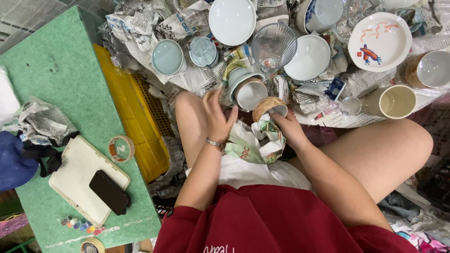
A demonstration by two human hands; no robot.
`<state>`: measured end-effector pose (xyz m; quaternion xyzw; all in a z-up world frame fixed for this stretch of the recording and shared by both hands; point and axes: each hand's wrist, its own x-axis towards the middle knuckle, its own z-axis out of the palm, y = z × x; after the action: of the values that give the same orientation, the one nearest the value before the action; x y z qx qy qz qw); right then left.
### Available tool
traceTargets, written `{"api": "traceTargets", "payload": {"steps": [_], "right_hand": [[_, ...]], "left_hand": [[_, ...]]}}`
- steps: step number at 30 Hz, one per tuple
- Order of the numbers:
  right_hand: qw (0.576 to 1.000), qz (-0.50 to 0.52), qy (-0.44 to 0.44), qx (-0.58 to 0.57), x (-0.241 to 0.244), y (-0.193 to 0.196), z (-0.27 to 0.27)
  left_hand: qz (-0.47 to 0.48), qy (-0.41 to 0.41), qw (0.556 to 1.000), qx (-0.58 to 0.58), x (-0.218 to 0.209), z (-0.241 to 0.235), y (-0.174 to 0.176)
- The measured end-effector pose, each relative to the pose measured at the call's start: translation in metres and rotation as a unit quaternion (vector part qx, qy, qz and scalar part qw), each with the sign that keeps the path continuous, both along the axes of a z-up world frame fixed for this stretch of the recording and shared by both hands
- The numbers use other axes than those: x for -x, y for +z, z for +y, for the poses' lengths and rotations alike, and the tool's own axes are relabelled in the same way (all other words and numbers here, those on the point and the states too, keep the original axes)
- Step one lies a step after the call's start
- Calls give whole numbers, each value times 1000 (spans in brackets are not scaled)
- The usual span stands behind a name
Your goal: The person sits on the floor and wraps various small dishes, bowls, and cups with newspaper. They fold the paper around each item and place the wrapped items into a pile. The person handles the items one at a time.
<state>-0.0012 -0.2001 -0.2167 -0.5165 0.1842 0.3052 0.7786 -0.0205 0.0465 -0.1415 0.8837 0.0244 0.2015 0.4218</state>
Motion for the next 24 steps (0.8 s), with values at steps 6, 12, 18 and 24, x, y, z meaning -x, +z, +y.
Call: {"api": "traceTargets", "payload": {"steps": [6,12,18,24], "right_hand": [[1000,15,9,3,-1,-3,3],[1000,-9,23,0,1,-6,1],[999,-19,29,8,4,-6,-3],[999,-41,30,4,2,-10,-3]], "left_hand": [[92,7,995,22,-20,-5,19],[242,87,966,-27,-33,-28,54],[312,99,945,-24,-43,-25,49],[195,69,978,4,-41,-5,20]]}}
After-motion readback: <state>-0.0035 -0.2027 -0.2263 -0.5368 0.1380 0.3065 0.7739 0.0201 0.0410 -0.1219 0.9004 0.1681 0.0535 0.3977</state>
